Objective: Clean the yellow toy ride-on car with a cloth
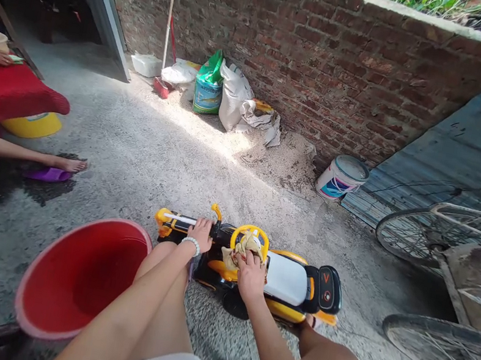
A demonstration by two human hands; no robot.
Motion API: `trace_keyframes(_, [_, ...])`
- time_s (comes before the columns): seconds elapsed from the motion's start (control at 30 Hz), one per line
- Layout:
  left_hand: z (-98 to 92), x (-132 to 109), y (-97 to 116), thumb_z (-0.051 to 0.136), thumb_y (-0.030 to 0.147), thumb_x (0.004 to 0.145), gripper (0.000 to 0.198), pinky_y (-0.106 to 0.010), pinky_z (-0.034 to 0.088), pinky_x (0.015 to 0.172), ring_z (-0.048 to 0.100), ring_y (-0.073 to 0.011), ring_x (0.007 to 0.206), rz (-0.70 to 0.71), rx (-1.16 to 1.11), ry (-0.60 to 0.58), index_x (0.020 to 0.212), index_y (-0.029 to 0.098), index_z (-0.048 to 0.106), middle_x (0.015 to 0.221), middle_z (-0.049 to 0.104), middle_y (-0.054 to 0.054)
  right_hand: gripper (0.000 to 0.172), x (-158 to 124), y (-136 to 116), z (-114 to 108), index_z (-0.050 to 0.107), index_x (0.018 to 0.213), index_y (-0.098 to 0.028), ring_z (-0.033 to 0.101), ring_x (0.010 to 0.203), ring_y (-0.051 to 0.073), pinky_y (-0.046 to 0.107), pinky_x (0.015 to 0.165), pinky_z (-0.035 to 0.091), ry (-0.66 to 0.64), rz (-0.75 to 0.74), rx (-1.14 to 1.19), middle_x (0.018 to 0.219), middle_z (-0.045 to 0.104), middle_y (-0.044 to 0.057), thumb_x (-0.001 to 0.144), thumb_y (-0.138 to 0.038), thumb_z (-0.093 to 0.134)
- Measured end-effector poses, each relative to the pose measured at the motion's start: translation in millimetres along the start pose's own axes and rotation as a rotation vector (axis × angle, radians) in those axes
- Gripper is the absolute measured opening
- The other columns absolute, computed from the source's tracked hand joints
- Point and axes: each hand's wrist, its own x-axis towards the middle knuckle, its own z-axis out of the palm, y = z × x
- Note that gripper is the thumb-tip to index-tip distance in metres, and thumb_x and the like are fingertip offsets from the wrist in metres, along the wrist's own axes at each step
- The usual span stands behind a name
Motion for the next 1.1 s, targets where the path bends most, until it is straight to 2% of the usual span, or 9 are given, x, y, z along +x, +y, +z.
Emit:
trace_keyframes(0.17, [1.8, -5.9, -3.5, 0.059, 0.023, 0.091, 0.075, -0.053, 0.032, 0.127, 0.019, -0.0303, 0.164, 0.023, -0.002, 0.043, 0.161, 0.024, 0.033, 0.17, 0.037, -0.015, 0.046, -0.7, 2.2, -6.1, 0.065, 0.141, -0.031, 0.055, 0.123, 0.029, 0.043, 0.099, 0.048, -0.009, 0.008, -0.004, 0.145, 0.06, 0.013, 0.1, -0.016, 0.051])
trace_keyframes(0.43, [-9.0, -12.5, -3.5, 0.058, 0.021, 0.091, 0.059, -0.046, 0.045, 0.117, 0.041, -0.031, 0.15, 0.04, -0.023, 0.054, 0.15, 0.022, 0.048, 0.157, 0.05, -0.015, 0.052, -9.0, 36.8, 8.9, 0.068, 0.137, -0.03, 0.055, 0.127, 0.03, 0.041, 0.1, 0.049, 0.071, -0.032, 0.12, 0.146, 0.06, 0.013, 0.09, -0.012, 0.056])
trace_keyframes(0.57, [-1.2, -10.8, -4.1, 0.058, 0.019, 0.091, 0.064, -0.05, 0.042, 0.12, 0.035, -0.0331, 0.155, 0.051, -0.034, 0.092, 0.154, 0.017, 0.044, 0.161, 0.046, -0.018, 0.054, -36.3, 106.7, 27.0, 0.072, 0.131, -0.026, 0.058, 0.123, 0.028, 0.041, 0.105, 0.05, 0.307, 0.083, 0.353, 0.135, 0.065, 0.011, 0.083, -0.012, 0.054])
trace_keyframes(0.67, [3.8, -8.7, -1.5, 0.059, 0.017, 0.089, 0.067, -0.054, 0.038, 0.123, 0.03, -0.0346, 0.159, 0.036, -0.045, 0.115, 0.154, 0.017, 0.044, 0.164, 0.043, -0.019, 0.05, -58.6, 187.2, 25.4, 0.073, 0.128, -0.02, 0.06, 0.12, 0.029, 0.042, 0.107, 0.051, 0.498, 0.405, 0.428, 0.128, 0.065, 0.014, 0.084, -0.021, 0.05])
trace_keyframes(0.73, [5.5, -9.9, 3.5, 0.061, 0.014, 0.086, 0.072, -0.057, 0.034, 0.125, 0.027, -0.0372, 0.16, 0.009, -0.065, 0.172, 0.156, 0.016, 0.043, 0.167, 0.039, -0.02, 0.054, -70.3, 240.2, 20.6, 0.07, 0.134, -0.016, 0.059, 0.123, 0.032, 0.045, 0.108, 0.049, 0.53, 0.645, 0.397, 0.133, 0.063, 0.018, 0.087, -0.029, 0.048])
trace_keyframes(0.8, [8.8, -14.2, 10.6, 0.063, 0.012, 0.084, 0.076, -0.058, 0.032, 0.126, 0.029, -0.0395, 0.159, -0.005, -0.11, 0.281, 0.156, 0.014, 0.042, 0.168, 0.037, -0.023, 0.061, -76.3, 281.9, 19.8, 0.064, 0.144, -0.013, 0.055, 0.133, 0.036, 0.046, 0.112, 0.045, 0.469, 0.804, 0.355, 0.142, 0.059, 0.022, 0.09, -0.034, 0.047])
trace_keyframes(0.9, [23.0, -25.6, 23.3, 0.065, 0.012, 0.084, 0.072, -0.055, 0.038, 0.124, 0.044, -0.0379, 0.15, 0.018, -0.259, 0.414, 0.153, 0.012, 0.044, 0.159, 0.045, -0.025, 0.07, -74.4, 314.0, 32.6, 0.049, 0.157, -0.008, 0.056, 0.138, 0.037, 0.046, 0.113, 0.045, 0.158, 0.906, 0.386, 0.148, 0.057, 0.025, 0.093, -0.035, 0.045])
trace_keyframes(1.0, [47.7, -38.2, 38.7, 0.066, 0.014, 0.087, 0.066, -0.051, 0.05, 0.114, 0.069, -0.03, 0.122, -0.054, -0.516, 0.306, 0.15, 0.012, 0.047, 0.143, 0.057, -0.023, 0.074, -66.2, 317.3, 51.3, 0.042, 0.161, -0.008, 0.063, 0.131, 0.038, 0.044, 0.104, 0.051, -0.101, 0.951, 0.427, 0.142, 0.064, 0.025, 0.096, -0.044, 0.048])
trace_keyframes(1.1, [67.5, -43.1, 58.1, 0.072, 0.013, 0.084, 0.07, -0.049, 0.047, 0.118, 0.068, -0.0303, 0.126, -0.159, -0.718, 0.204, 0.15, 0.012, 0.048, 0.147, 0.058, -0.024, 0.069, -59.8, 310.4, 57.6, 0.05, 0.152, -0.012, 0.07, 0.121, 0.038, 0.043, 0.092, 0.056, -0.174, 1.01, 0.421, 0.133, 0.071, 0.023, 0.095, -0.05, 0.053])
